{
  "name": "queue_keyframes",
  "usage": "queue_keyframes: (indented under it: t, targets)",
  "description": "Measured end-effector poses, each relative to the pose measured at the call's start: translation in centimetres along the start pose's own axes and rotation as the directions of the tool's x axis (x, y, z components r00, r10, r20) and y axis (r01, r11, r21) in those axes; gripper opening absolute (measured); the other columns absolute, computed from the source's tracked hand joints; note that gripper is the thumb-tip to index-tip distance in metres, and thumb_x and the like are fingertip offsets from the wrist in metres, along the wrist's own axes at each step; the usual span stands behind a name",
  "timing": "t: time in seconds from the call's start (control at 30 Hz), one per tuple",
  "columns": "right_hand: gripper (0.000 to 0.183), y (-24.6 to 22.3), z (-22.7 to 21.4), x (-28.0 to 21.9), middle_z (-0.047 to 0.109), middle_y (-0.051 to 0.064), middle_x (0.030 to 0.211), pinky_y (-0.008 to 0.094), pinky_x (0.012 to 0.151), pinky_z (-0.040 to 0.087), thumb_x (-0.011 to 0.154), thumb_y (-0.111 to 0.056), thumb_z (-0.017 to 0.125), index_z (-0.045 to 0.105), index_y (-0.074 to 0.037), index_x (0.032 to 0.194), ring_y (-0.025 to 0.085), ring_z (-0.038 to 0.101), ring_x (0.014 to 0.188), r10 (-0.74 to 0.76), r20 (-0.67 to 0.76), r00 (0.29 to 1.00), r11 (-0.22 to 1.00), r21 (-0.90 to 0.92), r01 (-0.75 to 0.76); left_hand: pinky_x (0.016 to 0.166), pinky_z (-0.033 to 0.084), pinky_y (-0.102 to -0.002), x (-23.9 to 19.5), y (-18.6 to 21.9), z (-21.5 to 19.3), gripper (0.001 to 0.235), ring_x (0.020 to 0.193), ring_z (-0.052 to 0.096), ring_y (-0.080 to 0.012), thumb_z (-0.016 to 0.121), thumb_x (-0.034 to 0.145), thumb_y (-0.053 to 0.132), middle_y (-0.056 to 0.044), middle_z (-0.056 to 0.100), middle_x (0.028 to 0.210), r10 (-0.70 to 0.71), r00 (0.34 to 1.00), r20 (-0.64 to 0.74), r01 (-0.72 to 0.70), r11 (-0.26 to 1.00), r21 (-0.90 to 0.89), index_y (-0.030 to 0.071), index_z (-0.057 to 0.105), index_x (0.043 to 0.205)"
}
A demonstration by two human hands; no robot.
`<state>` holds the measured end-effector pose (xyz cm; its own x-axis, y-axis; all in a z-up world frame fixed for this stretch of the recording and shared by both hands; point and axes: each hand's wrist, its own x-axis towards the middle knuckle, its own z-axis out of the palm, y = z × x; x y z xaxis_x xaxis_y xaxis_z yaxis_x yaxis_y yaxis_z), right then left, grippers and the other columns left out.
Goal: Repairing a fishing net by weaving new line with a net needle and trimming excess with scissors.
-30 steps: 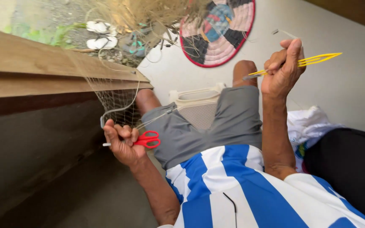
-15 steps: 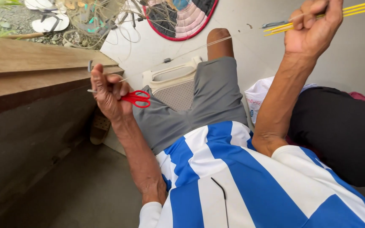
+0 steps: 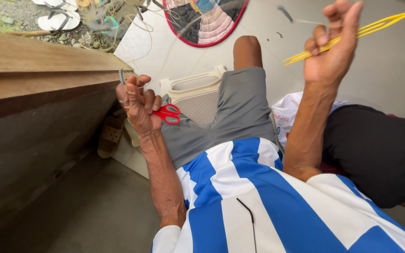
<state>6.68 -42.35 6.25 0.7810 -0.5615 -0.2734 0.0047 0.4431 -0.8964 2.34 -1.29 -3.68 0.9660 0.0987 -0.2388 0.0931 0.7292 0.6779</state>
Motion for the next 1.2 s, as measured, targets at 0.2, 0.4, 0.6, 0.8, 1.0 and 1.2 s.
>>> queue_keyframes:
  t: [0.2, 0.4, 0.6, 0.8, 1.0, 1.2]
  targets:
    - [0.028, 3.5, 1.7, -3.6, 0.042, -0.013, 0.075, 0.021, 0.047, 0.018, 0.098, -0.051, 0.072, 0.073, -0.024, 0.105, 0.002, 0.025, 0.054, 0.277, 0.238, 0.931, 0.935, 0.158, -0.318, 0.045, 0.039, -0.021, -1.0, -0.4, -0.2, 0.029, 0.048, 0.033, -0.0008, 0.070, 0.108, 0.036, -0.006, 0.076, 0.108, 0.178, 0.984, -0.025, -0.175, 0.979, 0.105, 0.007, 0.069, 0.110]
    - [0.025, 7.7, 3.6, -8.6, 0.051, -0.012, 0.082, 0.014, 0.053, 0.037, 0.115, -0.041, 0.055, 0.068, -0.020, 0.120, 0.000, 0.044, 0.062, 0.365, 0.427, 0.827, 0.902, 0.058, -0.428, 0.066, 0.056, -0.029, -2.4, -0.3, 0.9, 0.029, 0.061, 0.063, -0.0208, 0.100, 0.080, 0.011, -0.016, 0.071, 0.079, 0.747, 0.665, -0.012, -0.493, 0.451, 0.744, -0.003, 0.077, 0.089]
    - [0.025, 10.9, 8.7, -15.8, 0.057, 0.000, 0.084, 0.015, 0.047, 0.037, 0.113, -0.026, 0.061, 0.070, -0.006, 0.125, 0.002, 0.045, 0.057, 0.455, 0.544, 0.705, 0.843, -0.008, -0.537, 0.052, 0.048, -0.023, -7.6, -0.7, 9.1, 0.061, 0.051, 0.048, -0.0050, 0.048, 0.113, 0.056, -0.006, 0.072, 0.089, 0.206, 0.978, -0.022, -0.150, 0.776, 0.613, 0.006, 0.080, 0.098]
    - [0.028, 11.9, 9.6, -17.8, 0.068, 0.011, 0.091, 0.012, 0.049, 0.040, 0.107, -0.018, 0.069, 0.071, 0.002, 0.127, 0.002, 0.046, 0.059, 0.511, 0.546, 0.664, 0.816, -0.066, -0.574, 0.044, 0.047, -0.020, -6.5, -1.3, 7.0, 0.027, 0.045, 0.048, -0.0028, 0.069, 0.108, 0.022, -0.011, 0.073, 0.103, 0.234, 0.972, -0.031, -0.190, 0.854, 0.485, -0.001, 0.080, 0.114]
    - [0.024, 15.1, 10.7, -14.2, 0.069, 0.009, 0.092, 0.018, 0.053, 0.040, 0.104, -0.027, 0.070, 0.069, -0.006, 0.115, 0.006, 0.048, 0.066, 0.476, 0.683, 0.554, 0.740, 0.030, -0.672, 0.045, 0.044, -0.023, -7.5, 2.0, 7.2, 0.018, 0.050, 0.045, -0.0092, 0.065, 0.106, 0.001, -0.029, 0.064, 0.107, 0.452, 0.879, 0.152, -0.467, 0.880, 0.088, -0.012, 0.076, 0.114]
    - [0.023, 12.5, 15.3, -9.7, 0.054, -0.004, 0.082, 0.020, 0.060, 0.037, 0.098, -0.032, 0.078, 0.060, -0.020, 0.092, 0.008, 0.041, 0.074, 0.293, 0.813, 0.503, 0.684, 0.190, -0.704, 0.037, 0.028, -0.025, -12.4, 7.1, 4.6, 0.037, 0.042, 0.027, -0.0100, 0.067, 0.101, 0.017, -0.012, 0.048, 0.060, 0.550, 0.753, 0.363, -0.586, 0.810, -0.011, 0.001, 0.066, 0.068]
